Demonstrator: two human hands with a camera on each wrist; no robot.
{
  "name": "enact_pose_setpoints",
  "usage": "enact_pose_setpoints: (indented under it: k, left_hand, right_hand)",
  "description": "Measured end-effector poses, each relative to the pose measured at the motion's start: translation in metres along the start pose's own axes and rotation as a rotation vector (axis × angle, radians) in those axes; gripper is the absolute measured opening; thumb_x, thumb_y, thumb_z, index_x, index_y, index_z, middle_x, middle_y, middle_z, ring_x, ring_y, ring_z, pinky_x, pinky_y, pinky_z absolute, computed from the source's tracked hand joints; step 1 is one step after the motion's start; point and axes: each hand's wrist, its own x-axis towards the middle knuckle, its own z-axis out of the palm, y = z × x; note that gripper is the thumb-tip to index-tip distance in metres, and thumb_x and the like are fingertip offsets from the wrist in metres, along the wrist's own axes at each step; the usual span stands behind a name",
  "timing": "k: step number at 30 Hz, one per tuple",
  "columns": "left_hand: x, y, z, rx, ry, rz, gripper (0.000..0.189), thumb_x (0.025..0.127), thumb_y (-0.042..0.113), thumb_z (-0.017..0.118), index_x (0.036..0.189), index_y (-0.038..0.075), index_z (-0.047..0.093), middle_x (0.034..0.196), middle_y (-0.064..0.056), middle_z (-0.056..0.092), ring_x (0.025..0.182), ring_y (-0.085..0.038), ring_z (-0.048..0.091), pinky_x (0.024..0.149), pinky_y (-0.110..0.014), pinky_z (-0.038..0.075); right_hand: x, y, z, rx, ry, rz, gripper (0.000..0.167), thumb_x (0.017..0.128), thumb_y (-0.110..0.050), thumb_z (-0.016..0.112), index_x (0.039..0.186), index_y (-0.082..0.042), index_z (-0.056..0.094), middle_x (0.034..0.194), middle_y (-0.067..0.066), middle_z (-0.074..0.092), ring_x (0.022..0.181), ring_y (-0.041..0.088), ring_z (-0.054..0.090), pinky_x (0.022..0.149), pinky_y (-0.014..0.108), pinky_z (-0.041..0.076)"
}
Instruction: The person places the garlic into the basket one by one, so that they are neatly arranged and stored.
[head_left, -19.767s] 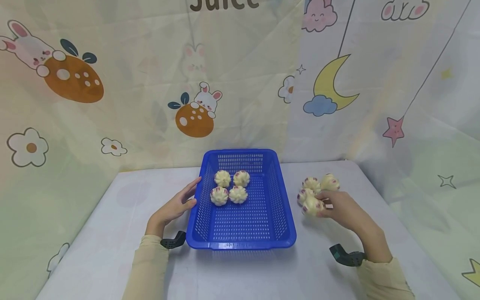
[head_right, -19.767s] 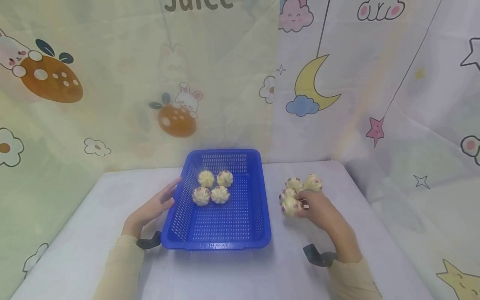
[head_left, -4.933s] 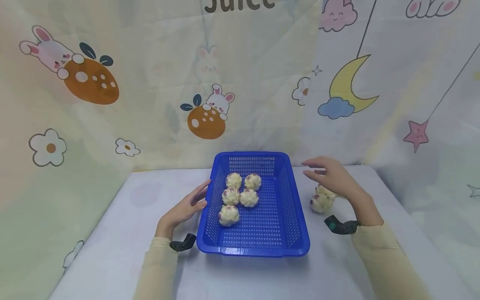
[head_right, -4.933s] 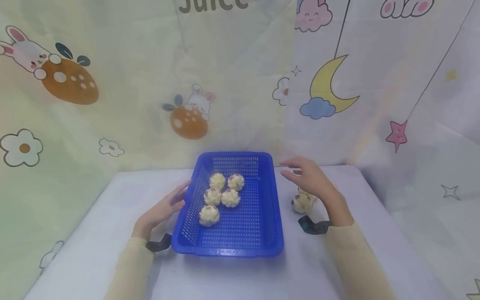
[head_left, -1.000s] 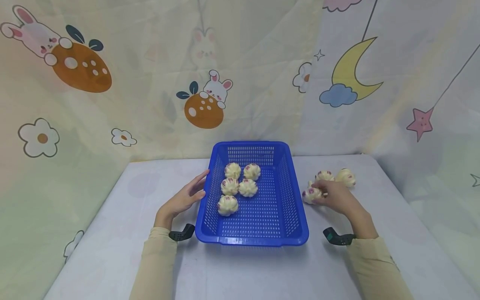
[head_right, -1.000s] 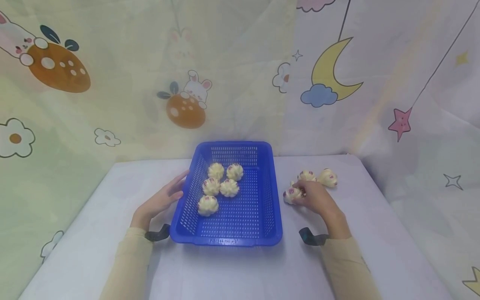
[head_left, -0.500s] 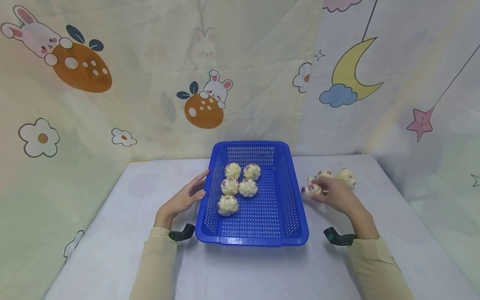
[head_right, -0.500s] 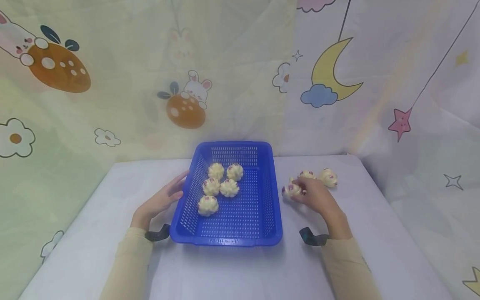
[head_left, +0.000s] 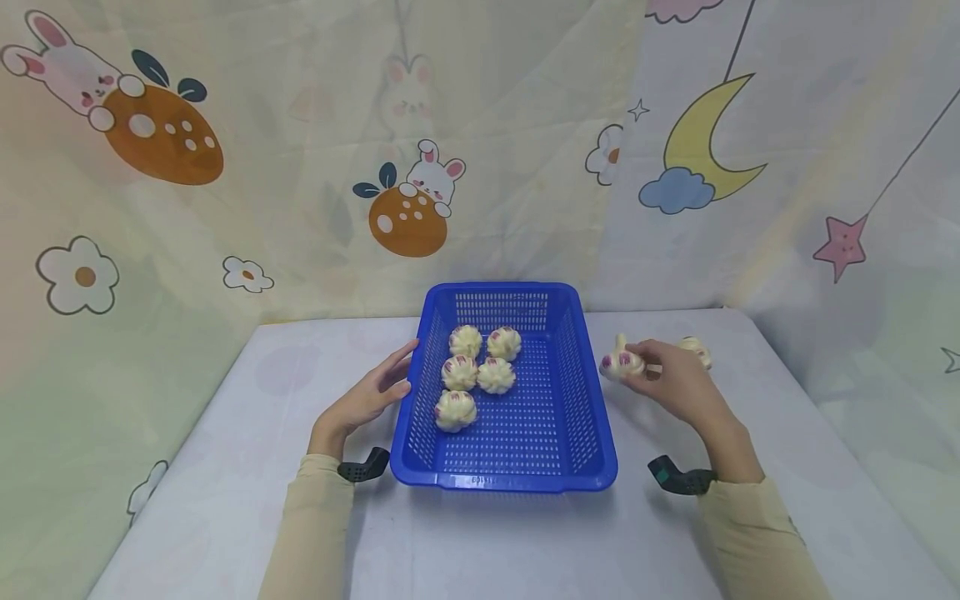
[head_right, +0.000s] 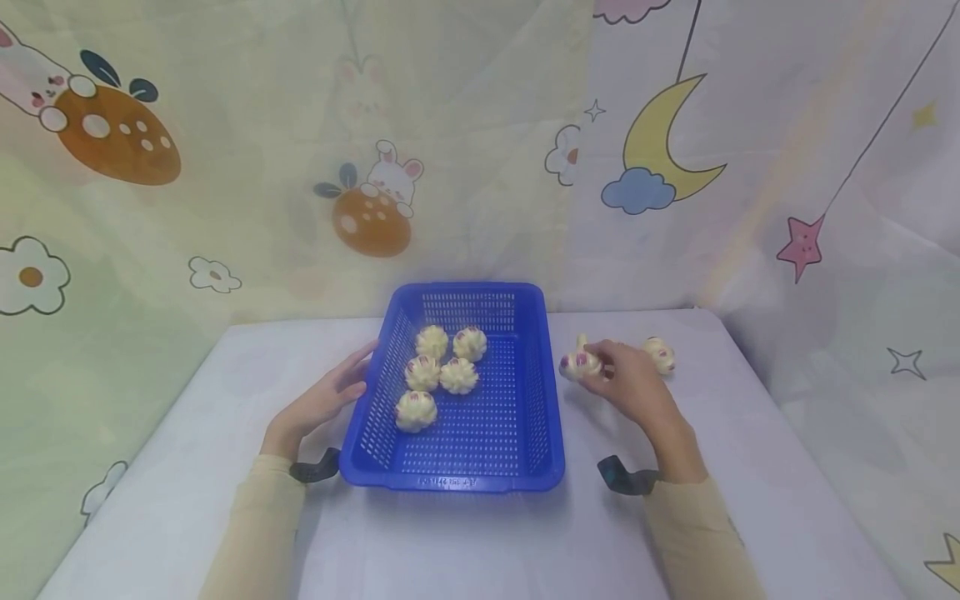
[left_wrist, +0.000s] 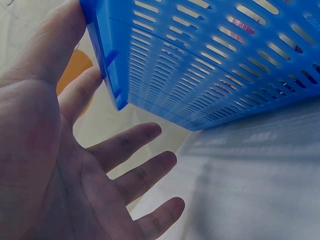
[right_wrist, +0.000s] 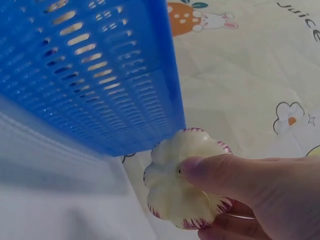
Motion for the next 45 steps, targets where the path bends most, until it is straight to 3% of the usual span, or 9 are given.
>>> enact_pose_setpoints:
  k: [9, 19, 30, 45]
  left_hand:
    - [-0.001, 0.0, 0.001, -0.001, 0.007, -0.008, 0.064, 0.092, 0.045, 0.057, 0.144, 0.053, 0.021, 0.158, -0.004, 0.021, 0.146, -0.034, 0.018, 0.106, -0.073, 0.018]
    - [0.0, 0.002, 0.001, -0.038, -0.001, 0.031, 0.062, 0.095, 0.034, 0.055, 0.146, 0.048, 0.022, 0.159, 0.001, 0.018, 0.147, -0.032, 0.014, 0.11, -0.07, 0.012]
    - [0.0, 0.007, 0.004, -0.02, -0.015, 0.025, 0.067, 0.091, 0.037, 0.059, 0.145, 0.05, 0.021, 0.16, 0.008, 0.01, 0.148, -0.032, 0.007, 0.11, -0.069, 0.013]
    - [-0.001, 0.009, 0.003, 0.015, -0.008, 0.033, 0.069, 0.091, 0.041, 0.058, 0.147, 0.047, 0.019, 0.161, 0.004, 0.006, 0.149, -0.032, -0.002, 0.11, -0.07, 0.007]
  right_hand:
    - [-0.004, -0.013, -0.005, 0.064, 0.042, 0.0, 0.048, 0.084, -0.017, 0.071, 0.126, 0.001, 0.055, 0.12, 0.025, 0.061, 0.106, 0.043, 0.063, 0.079, 0.046, 0.056]
    - [-0.005, -0.021, -0.005, 0.077, 0.097, -0.01, 0.049, 0.084, -0.017, 0.073, 0.126, -0.001, 0.055, 0.119, 0.023, 0.062, 0.106, 0.041, 0.063, 0.08, 0.045, 0.056]
    - [-0.005, -0.036, -0.003, 0.113, 0.128, -0.044, 0.054, 0.085, -0.028, 0.072, 0.129, -0.004, 0.055, 0.123, 0.02, 0.061, 0.108, 0.037, 0.063, 0.083, 0.042, 0.055]
    - [-0.005, -0.068, 0.015, 0.152, 0.007, -0.099, 0.052, 0.084, -0.03, 0.073, 0.126, -0.005, 0.056, 0.121, 0.016, 0.063, 0.108, 0.033, 0.064, 0.083, 0.039, 0.056]
